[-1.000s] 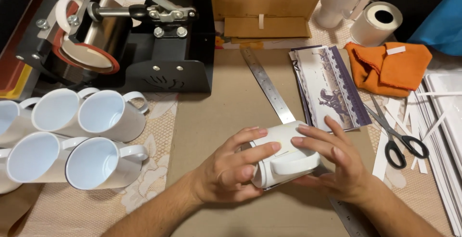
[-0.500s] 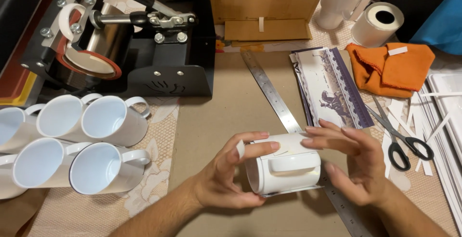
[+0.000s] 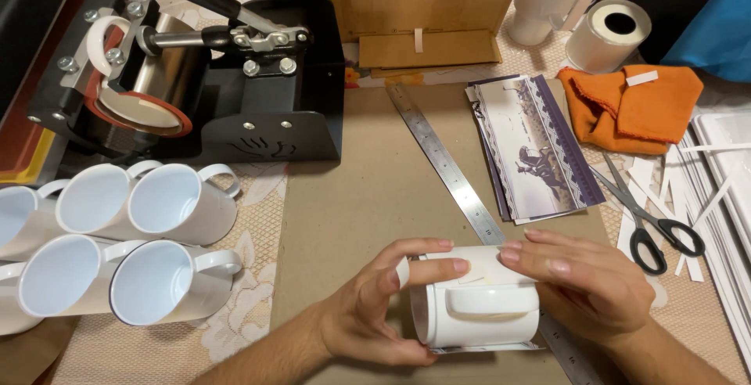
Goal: Wrapping printed designs around ceramic mugs and securing them with heat-resistant tape for sublimation printing.
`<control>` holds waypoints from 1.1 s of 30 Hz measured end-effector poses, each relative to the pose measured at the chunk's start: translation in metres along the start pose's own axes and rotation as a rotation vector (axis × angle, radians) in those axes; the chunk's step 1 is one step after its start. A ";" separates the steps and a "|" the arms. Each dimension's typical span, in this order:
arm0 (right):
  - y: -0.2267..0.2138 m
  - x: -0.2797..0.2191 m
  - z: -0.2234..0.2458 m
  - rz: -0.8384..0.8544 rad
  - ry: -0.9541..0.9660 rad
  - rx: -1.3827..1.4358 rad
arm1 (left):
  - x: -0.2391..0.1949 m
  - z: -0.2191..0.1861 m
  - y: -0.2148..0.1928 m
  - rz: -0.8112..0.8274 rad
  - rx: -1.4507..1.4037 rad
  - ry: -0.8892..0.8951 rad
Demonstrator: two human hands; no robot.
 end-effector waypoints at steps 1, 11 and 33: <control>0.000 -0.001 0.000 0.003 0.017 -0.025 | 0.002 -0.001 0.000 0.002 0.018 0.009; -0.011 0.030 -0.019 -0.056 0.247 0.034 | 0.000 -0.007 -0.004 0.111 0.367 0.177; 0.010 0.115 0.028 0.312 -0.095 0.095 | 0.000 -0.008 -0.005 0.083 0.424 0.213</control>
Point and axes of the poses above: each hand's wrist, its own x-axis towards the middle knuckle, its own y-axis out of the palm, z = x × y, the point moved 2 cm from there along x, towards the middle knuckle, and after that the axes turned 9 degrees about -z, right-handed, at the moved point
